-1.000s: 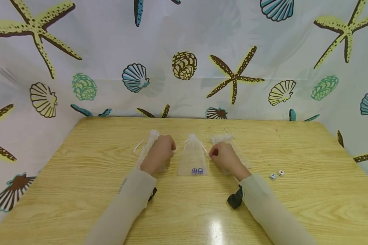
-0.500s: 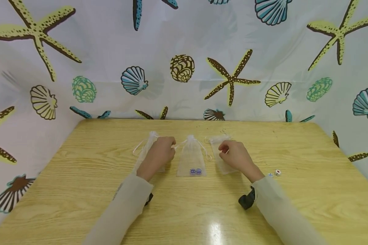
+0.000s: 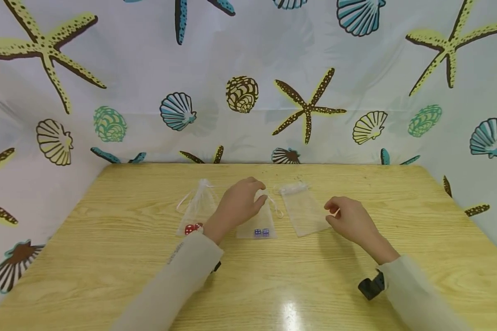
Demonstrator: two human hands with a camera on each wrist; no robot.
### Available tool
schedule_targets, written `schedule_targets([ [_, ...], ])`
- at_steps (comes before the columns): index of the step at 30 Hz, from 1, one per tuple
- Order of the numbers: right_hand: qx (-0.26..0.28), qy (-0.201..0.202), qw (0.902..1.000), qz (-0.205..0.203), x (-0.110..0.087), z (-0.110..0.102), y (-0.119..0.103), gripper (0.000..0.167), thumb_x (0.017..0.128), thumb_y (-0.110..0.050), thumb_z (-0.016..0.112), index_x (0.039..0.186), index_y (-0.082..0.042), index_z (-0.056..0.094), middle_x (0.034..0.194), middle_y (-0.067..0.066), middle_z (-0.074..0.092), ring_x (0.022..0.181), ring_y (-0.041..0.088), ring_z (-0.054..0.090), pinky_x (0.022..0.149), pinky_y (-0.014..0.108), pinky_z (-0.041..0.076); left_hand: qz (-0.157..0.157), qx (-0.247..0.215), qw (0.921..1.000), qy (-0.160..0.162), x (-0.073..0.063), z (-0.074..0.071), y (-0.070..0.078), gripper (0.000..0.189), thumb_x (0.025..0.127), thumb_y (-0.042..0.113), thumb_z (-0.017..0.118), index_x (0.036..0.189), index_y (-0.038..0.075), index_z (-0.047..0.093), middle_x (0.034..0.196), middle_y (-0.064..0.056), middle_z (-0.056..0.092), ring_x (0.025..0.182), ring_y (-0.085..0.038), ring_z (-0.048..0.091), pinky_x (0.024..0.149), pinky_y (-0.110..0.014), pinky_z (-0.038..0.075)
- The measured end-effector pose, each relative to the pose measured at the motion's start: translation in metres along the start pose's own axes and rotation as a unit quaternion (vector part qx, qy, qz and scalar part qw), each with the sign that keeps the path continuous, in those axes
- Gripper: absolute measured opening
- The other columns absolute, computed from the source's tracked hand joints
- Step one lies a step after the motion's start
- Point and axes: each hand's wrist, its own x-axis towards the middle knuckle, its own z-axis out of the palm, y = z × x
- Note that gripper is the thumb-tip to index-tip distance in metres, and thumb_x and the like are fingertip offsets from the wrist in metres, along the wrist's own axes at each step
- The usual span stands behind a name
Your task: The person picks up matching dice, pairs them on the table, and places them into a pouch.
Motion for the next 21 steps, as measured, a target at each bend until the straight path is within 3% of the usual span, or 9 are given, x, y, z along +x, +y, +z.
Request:
schedule_targets([
  [3,-0.005,0.001,1.0000,0.006,-0.014,-0.005,0.012,0.021,0.087,-0.005,0.062,0.106,0.004,0.064,0.097,0.017,0.066,0.076,0.022,0.061,0.067,0.038,0.053,0.017,-0.005,0.9995,-0.026,0.012,0.008,0.010,0.035,0.094,0.029,0.060,0.120,0.006,0.064,0.124,-0.011,0.062,0.112,-0.026,0.061,0.092,-0.041,0.051],
  [11,-0.017,0.008,0.9998,0.012,-0.042,-0.012,0.036,0.020,0.084,-0.001,0.065,0.102,0.006,0.065,0.094,0.017,0.066,0.072,0.021,0.062,0.064,0.036,0.053,0.037,-0.001,0.9893,-0.141,0.041,0.037,0.039,0.051,0.092,0.039,0.060,0.129,0.003,0.057,0.127,-0.012,0.060,0.116,-0.025,0.058,0.095,-0.037,0.049],
  [16,-0.015,-0.001,0.9996,0.023,-0.050,-0.013,0.045,0.020,0.084,-0.001,0.065,0.103,0.007,0.065,0.093,0.017,0.066,0.074,0.022,0.062,0.064,0.037,0.053,0.047,0.050,0.9820,-0.176,0.051,0.056,0.056,0.050,0.091,0.036,0.063,0.128,0.004,0.055,0.121,-0.010,0.061,0.110,-0.023,0.059,0.090,-0.033,0.051],
  [21,-0.009,-0.006,0.9996,0.027,-0.051,-0.011,0.052,0.022,0.083,-0.001,0.066,0.103,0.008,0.064,0.094,0.019,0.065,0.077,0.025,0.063,0.067,0.039,0.054,0.048,0.116,0.9695,-0.210,0.052,0.071,0.062,0.044,0.089,0.031,0.068,0.125,0.008,0.059,0.116,-0.006,0.061,0.105,-0.018,0.059,0.085,-0.029,0.052],
])
